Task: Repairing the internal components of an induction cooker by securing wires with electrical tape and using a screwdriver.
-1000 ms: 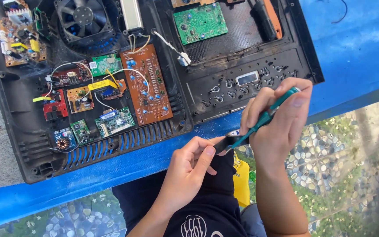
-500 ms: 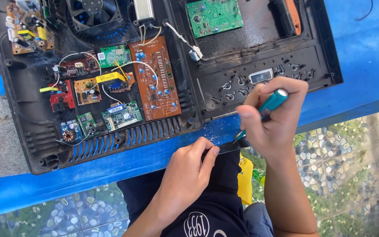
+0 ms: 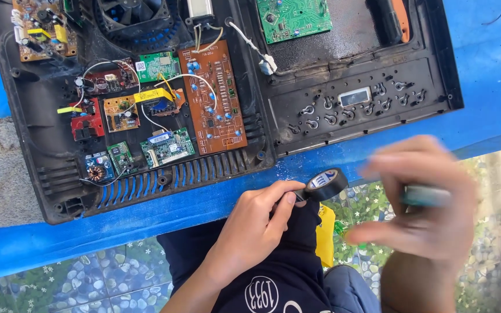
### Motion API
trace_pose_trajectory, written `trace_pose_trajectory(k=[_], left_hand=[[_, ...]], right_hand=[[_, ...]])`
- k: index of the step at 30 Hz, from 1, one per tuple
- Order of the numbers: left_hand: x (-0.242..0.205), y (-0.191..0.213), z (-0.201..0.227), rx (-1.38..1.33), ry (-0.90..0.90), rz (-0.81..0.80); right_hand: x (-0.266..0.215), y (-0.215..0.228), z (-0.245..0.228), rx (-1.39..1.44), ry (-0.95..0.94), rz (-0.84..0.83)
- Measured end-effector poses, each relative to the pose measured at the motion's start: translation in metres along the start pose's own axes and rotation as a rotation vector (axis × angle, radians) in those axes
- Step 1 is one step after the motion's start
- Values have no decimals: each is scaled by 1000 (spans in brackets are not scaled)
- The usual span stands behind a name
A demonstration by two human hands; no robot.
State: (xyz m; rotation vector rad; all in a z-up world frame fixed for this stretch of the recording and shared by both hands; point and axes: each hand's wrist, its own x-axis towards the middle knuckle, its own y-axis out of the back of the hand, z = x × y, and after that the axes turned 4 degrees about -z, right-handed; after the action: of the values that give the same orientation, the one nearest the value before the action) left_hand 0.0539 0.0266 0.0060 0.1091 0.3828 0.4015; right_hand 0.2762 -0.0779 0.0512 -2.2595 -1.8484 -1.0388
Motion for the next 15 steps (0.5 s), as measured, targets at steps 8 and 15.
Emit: trace_pose_trajectory(k=[8,15], left_hand=[[-2,2,0,-53,-29,73],[-2,-1,-9,114,-34,119]], right_hand=[[-15,-5,12,-685,-299,-638],[-21,3,19,-624,-258,-622]])
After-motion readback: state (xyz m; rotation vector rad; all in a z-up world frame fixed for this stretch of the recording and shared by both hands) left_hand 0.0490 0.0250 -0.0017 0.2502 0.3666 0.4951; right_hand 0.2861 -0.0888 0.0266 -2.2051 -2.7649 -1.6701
